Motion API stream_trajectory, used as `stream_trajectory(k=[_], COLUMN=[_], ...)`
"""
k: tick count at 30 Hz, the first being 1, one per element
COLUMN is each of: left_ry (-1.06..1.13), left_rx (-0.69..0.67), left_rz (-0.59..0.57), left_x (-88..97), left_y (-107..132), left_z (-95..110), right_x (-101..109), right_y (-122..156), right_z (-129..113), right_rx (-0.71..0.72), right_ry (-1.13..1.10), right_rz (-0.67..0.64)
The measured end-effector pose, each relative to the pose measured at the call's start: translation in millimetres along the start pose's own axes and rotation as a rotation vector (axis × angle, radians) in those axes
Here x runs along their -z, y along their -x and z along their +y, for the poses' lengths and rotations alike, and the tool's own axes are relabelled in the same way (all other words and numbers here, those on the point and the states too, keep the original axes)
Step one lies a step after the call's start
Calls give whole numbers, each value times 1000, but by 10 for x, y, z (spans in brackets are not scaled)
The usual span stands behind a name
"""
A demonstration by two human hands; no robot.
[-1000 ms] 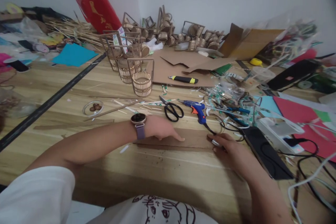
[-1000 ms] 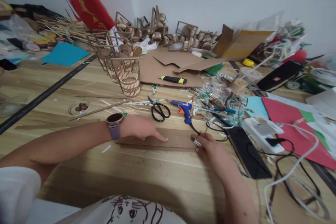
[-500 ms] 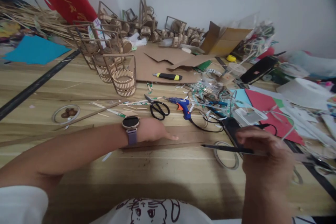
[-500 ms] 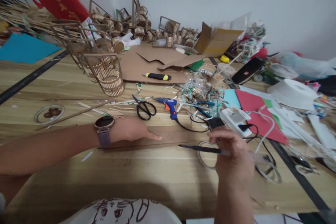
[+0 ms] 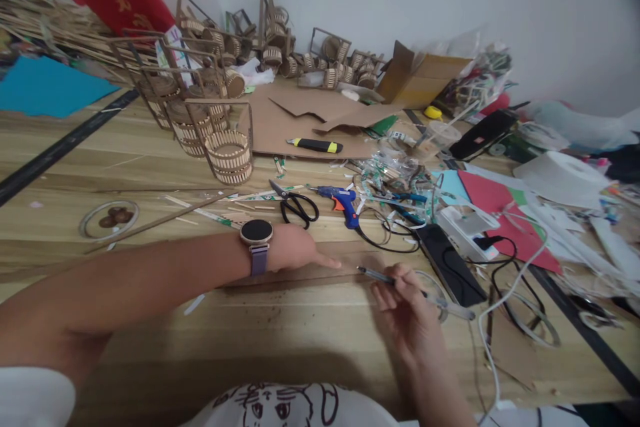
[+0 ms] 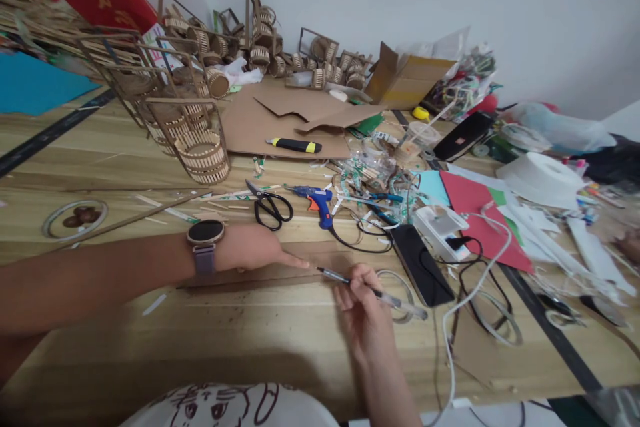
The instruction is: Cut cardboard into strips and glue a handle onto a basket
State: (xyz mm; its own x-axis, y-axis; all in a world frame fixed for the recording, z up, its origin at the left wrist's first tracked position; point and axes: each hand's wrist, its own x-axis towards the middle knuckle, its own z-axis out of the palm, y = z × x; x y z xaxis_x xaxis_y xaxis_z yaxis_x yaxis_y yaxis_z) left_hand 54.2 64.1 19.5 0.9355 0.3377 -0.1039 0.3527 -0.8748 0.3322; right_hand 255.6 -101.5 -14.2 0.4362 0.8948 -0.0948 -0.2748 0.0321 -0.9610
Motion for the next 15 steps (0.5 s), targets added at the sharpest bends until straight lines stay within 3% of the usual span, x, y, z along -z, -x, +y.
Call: stream_trajectory(k=[3,7,15], left_ry=[-37,-107,-228], left_rx=[-73,-94,-101], left_rz=[-125,-174,-229], left_x=[28,89,121], left_y=[-4,2,-30], left_z=[18,61,107], right_x=[-54,-173,-457], right_y=[92,163,163], right_z=[129,198,139], right_rx=[-7,-7,85], right_ry=[240,576,675], right_rz=[-123,-180,-163])
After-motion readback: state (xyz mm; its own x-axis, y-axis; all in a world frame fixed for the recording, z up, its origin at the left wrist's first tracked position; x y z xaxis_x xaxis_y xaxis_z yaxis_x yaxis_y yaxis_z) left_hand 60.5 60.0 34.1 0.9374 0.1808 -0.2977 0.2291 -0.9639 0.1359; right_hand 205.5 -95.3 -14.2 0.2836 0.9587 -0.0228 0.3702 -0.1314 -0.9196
